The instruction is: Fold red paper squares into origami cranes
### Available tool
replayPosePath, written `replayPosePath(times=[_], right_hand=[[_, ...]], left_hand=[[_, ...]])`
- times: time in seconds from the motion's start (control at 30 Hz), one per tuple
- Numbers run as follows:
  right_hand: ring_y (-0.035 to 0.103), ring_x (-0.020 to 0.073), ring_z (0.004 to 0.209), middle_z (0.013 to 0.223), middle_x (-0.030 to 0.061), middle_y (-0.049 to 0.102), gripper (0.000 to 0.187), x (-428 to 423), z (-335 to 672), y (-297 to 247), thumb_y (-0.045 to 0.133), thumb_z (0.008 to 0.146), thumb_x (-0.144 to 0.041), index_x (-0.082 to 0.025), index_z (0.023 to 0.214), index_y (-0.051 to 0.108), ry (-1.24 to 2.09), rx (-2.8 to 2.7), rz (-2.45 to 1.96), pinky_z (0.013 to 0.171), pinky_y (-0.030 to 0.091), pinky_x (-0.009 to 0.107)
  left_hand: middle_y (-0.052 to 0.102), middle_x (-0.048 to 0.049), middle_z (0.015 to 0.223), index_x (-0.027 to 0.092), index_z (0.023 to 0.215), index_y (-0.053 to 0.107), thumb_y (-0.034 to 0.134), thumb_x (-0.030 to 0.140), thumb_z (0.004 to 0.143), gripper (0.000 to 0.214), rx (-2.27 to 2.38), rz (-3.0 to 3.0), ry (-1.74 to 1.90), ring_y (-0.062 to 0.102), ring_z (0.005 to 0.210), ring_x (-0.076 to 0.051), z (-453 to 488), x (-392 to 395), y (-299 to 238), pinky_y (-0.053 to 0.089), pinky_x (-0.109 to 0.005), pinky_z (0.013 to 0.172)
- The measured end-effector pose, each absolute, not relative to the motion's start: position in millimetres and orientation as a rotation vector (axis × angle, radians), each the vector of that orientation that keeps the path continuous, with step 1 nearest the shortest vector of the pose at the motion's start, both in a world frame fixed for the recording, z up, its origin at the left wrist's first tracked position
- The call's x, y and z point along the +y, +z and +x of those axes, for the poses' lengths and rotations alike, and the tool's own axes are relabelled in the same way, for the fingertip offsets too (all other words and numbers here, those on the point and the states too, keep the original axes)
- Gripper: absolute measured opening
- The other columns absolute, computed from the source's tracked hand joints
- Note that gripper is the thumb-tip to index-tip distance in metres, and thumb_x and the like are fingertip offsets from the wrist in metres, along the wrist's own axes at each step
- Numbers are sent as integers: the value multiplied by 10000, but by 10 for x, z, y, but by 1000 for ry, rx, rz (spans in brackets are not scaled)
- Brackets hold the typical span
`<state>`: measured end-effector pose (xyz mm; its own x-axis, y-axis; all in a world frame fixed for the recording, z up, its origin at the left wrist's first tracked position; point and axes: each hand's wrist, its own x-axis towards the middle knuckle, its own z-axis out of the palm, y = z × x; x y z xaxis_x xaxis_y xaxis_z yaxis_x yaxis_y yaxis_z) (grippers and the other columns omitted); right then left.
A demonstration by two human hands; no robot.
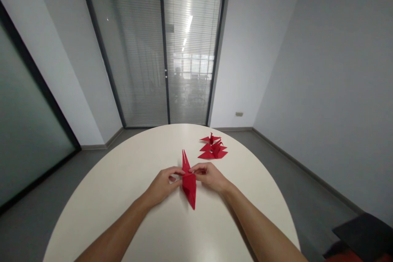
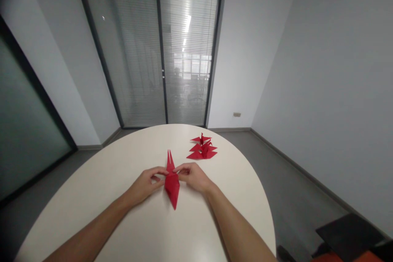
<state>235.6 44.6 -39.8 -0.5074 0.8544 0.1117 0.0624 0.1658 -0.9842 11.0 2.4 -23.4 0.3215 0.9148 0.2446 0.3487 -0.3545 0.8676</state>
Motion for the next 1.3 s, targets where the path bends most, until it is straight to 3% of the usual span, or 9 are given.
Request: replayPosePath(times=[0.17,0.33,0.53,0.67,0.8,0.93,1.17,1.3], right_hand=[[675,212,829,900,65,750,318,434,2307,-398,808,705,-402,-171,917,758,1386,-1700,-856,807,499,355],[643,170,759,840,40,715,301,413,2241,-378,805,717,-399,-163,866,694,1337,-1641,-814,737,483,314],[619,137,716,804,2,680,412,384,2180,-349,855,655,-376,-187,924,606,1385,-1540,-762,713,465,286],[627,147,719,807,8,690,453,367,2158,-325,846,661,-383,-178,1009,641,1382,-1543,-783,716,467,294],[638,172,741,849,46,722,362,333,2153,-268,794,717,-415,-165,962,705,1356,-1621,-804,712,467,309],[621,172,706,817,47,729,302,326,2167,-253,787,716,-431,-165,845,723,1320,-1654,-876,688,451,308],[563,141,654,725,14,664,355,362,2163,-324,723,778,-513,-163,768,664,1354,-1605,-836,653,405,278],[526,125,597,670,-26,624,389,335,2140,-311,758,747,-508,-193,907,595,1402,-1537,-791,602,376,261]], left_hand=[[751,-91,998,187,931,753,688,290,784,191,1131,1737,1100,680,888,-234,172,-2,-195,523,-294,733],[747,-101,989,165,940,724,662,298,806,199,1089,1636,1143,685,878,-233,214,8,-235,533,-314,757],[741,-85,913,166,897,642,696,288,768,185,1080,1513,1280,682,814,-198,248,61,-317,518,-314,778],[746,-72,857,171,979,626,738,318,724,315,1082,1383,1290,692,773,-202,244,86,-335,523,-310,736],[754,-98,870,148,909,695,743,336,716,274,1129,1410,1246,692,785,-220,225,88,-318,518,-321,749],[748,-80,790,154,877,719,746,334,705,251,1168,1392,1232,677,721,-209,235,60,-269,491,-283,645],[731,-70,720,134,842,718,739,436,684,341,1208,1315,1185,562,518,-126,277,33,-216,355,-220,471],[738,-79,724,125,860,692,725,477,687,394,1231,1301,1164,549,486,-114,279,66,-265,332,-209,440]])
